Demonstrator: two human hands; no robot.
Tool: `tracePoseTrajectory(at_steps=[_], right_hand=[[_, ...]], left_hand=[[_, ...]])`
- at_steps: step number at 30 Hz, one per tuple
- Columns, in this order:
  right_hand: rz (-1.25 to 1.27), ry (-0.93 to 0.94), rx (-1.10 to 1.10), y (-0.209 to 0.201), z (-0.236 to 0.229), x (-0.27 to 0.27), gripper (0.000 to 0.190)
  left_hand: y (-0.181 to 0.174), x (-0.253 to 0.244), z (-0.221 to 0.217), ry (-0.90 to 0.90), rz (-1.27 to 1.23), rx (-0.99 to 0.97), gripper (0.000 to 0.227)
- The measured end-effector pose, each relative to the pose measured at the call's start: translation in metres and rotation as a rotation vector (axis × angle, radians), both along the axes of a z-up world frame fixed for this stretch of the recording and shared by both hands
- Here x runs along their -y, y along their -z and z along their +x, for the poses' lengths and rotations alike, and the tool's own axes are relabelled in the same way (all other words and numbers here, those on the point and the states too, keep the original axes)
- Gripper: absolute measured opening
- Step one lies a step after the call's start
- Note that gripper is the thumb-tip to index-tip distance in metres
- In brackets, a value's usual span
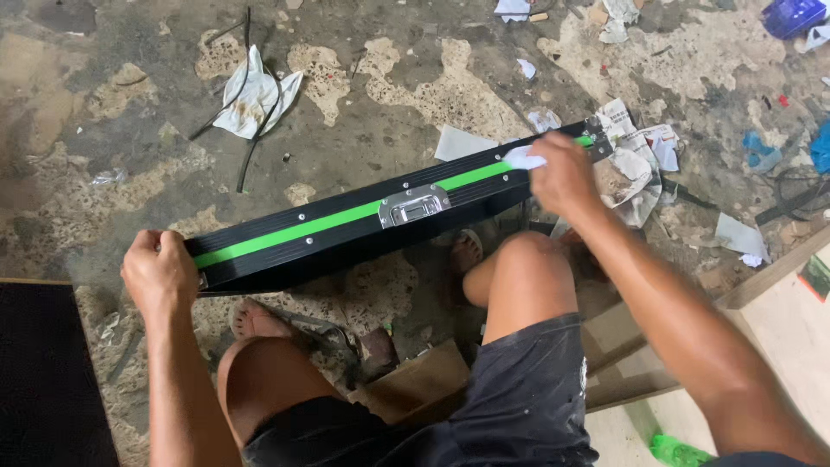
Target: The person wipes the metal edges and green surface of a rectangular panel with a white cloth.
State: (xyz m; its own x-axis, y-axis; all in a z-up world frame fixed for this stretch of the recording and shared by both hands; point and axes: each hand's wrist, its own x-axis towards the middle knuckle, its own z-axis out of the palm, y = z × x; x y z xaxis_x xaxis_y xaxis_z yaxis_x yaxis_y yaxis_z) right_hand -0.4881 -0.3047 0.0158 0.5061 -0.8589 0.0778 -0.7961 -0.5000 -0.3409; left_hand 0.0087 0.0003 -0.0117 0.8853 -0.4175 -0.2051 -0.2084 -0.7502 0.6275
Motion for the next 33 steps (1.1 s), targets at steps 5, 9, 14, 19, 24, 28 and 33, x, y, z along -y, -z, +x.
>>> tracePoseTrajectory(at_steps=[5, 9, 14, 19, 24, 28, 33], right_hand=[[-0.074, -0.354, 0.179, 0.014, 0.042, -0.011, 0.036], [0.042, -0.2, -0.027, 0.034, -0.036, 0.059, 0.046], [0.139, -0.294, -0.059, -0.007, 0.034, 0.02, 0.045], [0.021, -0.473, 0.032, 0.006, -0.017, 0.037, 0.045], [-0.113, -0.178, 0.319, 0.092, -0.075, 0.035, 0.05], [-0.217, -0.387, 0.262, 0.032, 0.014, -0.043, 0.031], [-0.183, -0.089, 0.126, 0.009, -0.06, -0.004, 0.042]], left_hand=[[0.022, -0.004, 0.019, 0.057, 0.06, 0.066, 0.039], [-0.005, 0.0, 0.0, 0.016, 0.021, 0.0, 0.034], [0.029, 0.005, 0.023, 0.029, 0.028, 0.132, 0.036], [0.023, 0.004, 0.019, 0.089, 0.061, 0.16, 0.048], [0.026, 0.001, 0.015, 0.044, 0.054, 0.158, 0.039], [0.011, -0.006, 0.004, 0.019, 0.059, 0.096, 0.035], [-0.001, -0.002, 0.0, 0.063, 0.024, 0.046, 0.033]])
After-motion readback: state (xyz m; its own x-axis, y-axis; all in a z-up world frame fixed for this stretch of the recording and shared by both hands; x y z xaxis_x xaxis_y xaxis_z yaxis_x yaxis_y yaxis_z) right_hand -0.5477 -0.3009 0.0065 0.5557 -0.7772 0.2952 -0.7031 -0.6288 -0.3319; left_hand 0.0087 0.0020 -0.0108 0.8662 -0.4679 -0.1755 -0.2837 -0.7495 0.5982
